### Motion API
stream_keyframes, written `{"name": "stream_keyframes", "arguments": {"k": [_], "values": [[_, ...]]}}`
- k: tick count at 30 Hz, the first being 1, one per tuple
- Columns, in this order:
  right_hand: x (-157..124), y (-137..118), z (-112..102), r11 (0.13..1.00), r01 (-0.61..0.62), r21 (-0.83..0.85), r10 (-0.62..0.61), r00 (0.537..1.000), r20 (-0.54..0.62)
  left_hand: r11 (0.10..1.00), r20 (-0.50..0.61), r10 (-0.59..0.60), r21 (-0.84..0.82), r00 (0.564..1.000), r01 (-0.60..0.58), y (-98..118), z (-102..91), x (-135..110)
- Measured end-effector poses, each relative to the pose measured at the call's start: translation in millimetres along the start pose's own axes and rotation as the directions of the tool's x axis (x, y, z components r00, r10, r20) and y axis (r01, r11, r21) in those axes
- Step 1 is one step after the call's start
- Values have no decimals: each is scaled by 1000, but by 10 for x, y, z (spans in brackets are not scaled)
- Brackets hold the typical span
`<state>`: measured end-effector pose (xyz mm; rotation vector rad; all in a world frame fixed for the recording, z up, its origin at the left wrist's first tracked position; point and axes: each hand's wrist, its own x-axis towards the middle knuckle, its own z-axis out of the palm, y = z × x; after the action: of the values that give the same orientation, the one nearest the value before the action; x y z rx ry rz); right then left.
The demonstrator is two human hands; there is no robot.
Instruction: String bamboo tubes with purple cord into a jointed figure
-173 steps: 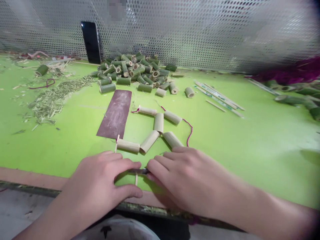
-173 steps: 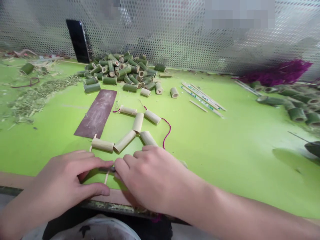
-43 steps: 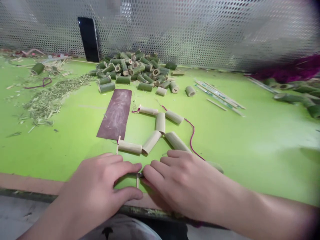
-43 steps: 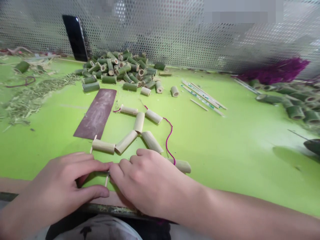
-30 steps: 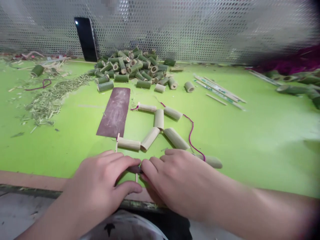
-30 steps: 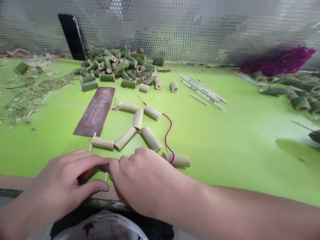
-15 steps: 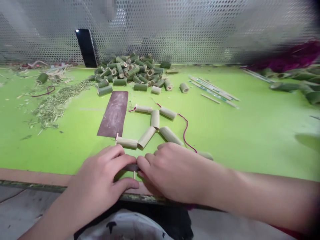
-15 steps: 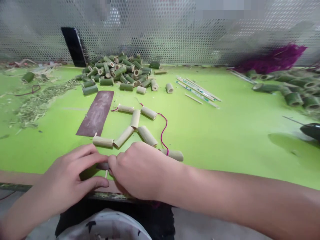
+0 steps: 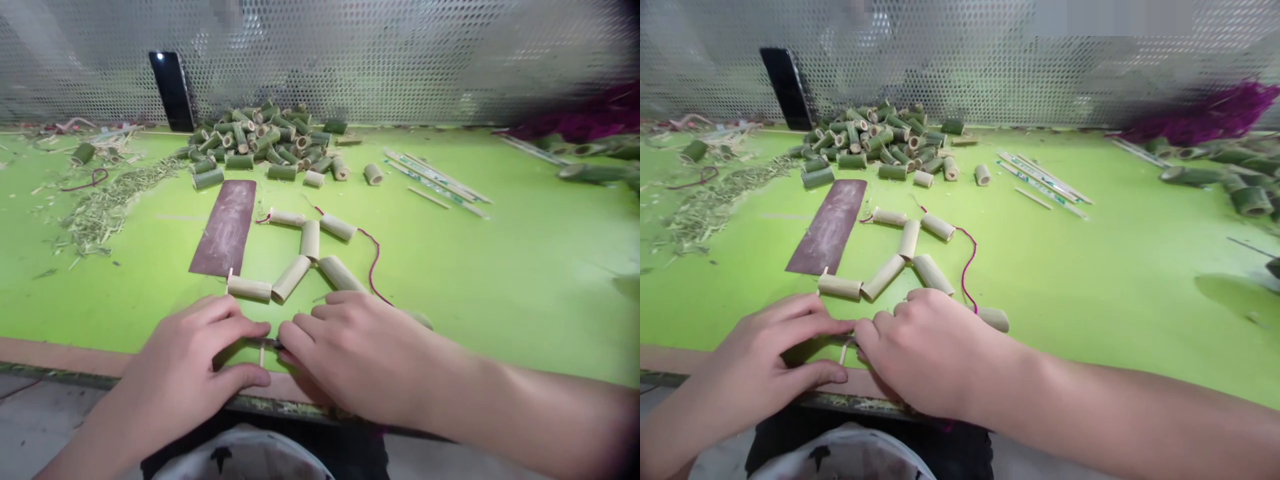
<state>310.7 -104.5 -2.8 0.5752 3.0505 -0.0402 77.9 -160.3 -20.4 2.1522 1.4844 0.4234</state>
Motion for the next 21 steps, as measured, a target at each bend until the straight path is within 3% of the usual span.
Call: {"name": "stream_keyframes", "arguments": {"k": [8, 16, 21], "values": [[75, -2, -41, 1000, 12, -28, -10, 997, 71, 1000, 67, 24, -17, 997, -23, 5, -25, 50], [182, -114, -13, 998, 65, 25, -64, 998, -20, 998, 61, 54, 6, 997, -55, 11, -23, 30], [82, -89, 24, 1000, -9, -16, 7, 996, -92, 1000, 5, 20, -6, 1000, -20, -34, -5, 8]]}}
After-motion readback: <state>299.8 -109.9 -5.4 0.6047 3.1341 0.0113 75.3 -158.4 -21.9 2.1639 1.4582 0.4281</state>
